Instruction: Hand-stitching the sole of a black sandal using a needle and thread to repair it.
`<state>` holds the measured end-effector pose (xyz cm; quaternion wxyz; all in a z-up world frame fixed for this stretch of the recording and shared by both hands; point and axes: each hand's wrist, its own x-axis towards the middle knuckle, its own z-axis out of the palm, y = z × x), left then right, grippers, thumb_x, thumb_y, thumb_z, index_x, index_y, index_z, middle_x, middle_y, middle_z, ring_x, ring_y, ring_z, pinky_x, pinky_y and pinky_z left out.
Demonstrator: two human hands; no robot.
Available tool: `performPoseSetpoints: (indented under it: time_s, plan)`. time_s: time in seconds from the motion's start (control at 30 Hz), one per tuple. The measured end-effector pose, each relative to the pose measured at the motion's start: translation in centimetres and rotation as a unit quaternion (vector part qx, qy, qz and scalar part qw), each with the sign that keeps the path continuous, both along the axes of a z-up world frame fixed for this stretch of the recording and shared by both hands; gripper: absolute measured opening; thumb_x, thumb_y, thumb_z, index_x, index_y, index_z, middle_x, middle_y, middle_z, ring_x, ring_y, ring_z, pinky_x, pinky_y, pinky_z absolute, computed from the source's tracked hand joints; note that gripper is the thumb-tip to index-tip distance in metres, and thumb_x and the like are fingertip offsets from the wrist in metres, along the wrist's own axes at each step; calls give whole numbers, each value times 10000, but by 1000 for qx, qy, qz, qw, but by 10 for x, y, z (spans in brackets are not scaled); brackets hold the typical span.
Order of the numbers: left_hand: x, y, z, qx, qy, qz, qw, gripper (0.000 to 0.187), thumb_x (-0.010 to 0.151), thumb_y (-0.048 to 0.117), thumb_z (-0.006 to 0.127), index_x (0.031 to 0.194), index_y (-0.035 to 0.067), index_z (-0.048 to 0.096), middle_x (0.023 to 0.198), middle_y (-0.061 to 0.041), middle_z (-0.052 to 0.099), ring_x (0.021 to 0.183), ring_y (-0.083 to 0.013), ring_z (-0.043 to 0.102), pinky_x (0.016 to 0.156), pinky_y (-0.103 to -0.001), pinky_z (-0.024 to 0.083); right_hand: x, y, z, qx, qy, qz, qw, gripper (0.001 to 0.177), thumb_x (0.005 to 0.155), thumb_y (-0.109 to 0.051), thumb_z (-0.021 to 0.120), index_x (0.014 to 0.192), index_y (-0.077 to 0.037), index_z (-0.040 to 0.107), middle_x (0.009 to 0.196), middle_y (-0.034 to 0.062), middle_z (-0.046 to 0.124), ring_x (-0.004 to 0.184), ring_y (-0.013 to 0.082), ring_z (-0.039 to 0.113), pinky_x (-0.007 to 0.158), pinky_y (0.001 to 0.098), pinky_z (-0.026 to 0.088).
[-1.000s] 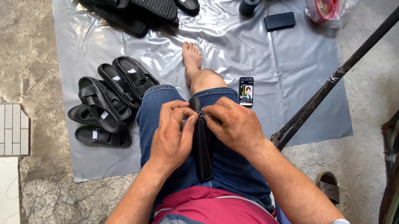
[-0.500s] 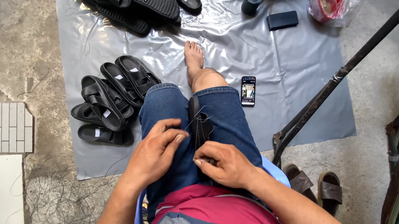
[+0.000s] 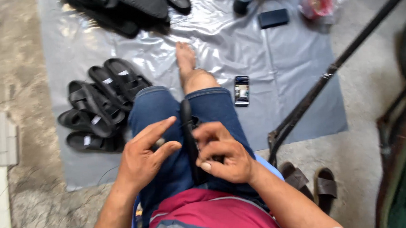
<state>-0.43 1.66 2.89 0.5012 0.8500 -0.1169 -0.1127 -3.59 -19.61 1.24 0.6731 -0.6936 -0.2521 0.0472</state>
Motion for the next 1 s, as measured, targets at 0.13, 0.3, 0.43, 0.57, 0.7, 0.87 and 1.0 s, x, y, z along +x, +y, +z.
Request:
performPoseSetpoints:
  time_s: [0.13, 0.3, 0.43, 0.57, 0.7, 0.87, 1.0]
  plan:
    - [-2, -5, -16, 9, 34, -10, 999, 474, 750, 295, 661, 1208, 215, 570, 998, 41, 690, 631, -52, 510, 640, -193, 428, 14, 5, 6, 95, 60, 13, 994, 94, 875, -146, 559, 877, -61, 600, 1307, 165, 414, 972, 216, 591, 896, 364, 497]
    - [-2, -3, -35, 16, 67, 4, 998, 524, 763, 227, 663, 1270, 197, 536, 740, 27, 564, 607, -74, 465, 648, -195, 406, 26, 20, -9, 257, 239, -17, 936, 152, 823, -174, 510, 762, -39, 473, 566, 78, 427, 429, 136, 373, 429, 228, 312]
    - [3, -7, -37, -23, 95, 24, 995, 412, 809, 166, 611, 1219, 147, 579, 636, -5, 578, 570, -64, 518, 630, -179, 418, 28, 26, -26, 346, 288, -69, 890, 105, 792, -97, 523, 735, -13, 495, 517, 60, 342, 398, 129, 327, 346, 209, 273]
    - [7, -5, -41, -61, 177, 25, 982, 397, 804, 116, 578, 1201, 130, 578, 944, -26, 678, 564, -75, 507, 519, -194, 532, 29, 28, -33, 354, 307, -95, 878, 102, 779, -95, 545, 729, -10, 521, 477, 48, 323, 374, 124, 323, 332, 206, 239]
    - [9, 1, -32, -29, 263, 4, 964, 419, 836, 213, 527, 1252, 223, 572, 866, 42, 683, 554, -66, 533, 466, -206, 429, 28, 23, -30, 346, 325, -94, 875, 159, 780, -144, 592, 724, -27, 500, 506, 68, 375, 382, 91, 292, 322, 200, 205]
    - [6, 53, -57, -241, 250, 158, 924, 327, 866, 207, 489, 1114, 46, 628, 612, -106, 573, 534, -223, 610, 311, -248, 426, 17, -14, -42, 290, 406, -186, 847, 45, 757, -42, 551, 712, -46, 551, 479, 56, 375, 396, 98, 371, 323, 155, 259]
    - [10, 114, -97, -152, 326, 374, 855, 232, 771, 290, 558, 882, 146, 703, 1033, -2, 687, 752, -121, 663, 428, -211, 412, 15, -35, -51, 260, 360, -165, 881, 60, 802, -131, 542, 777, -77, 533, 611, 99, 416, 459, 126, 341, 336, 182, 241]
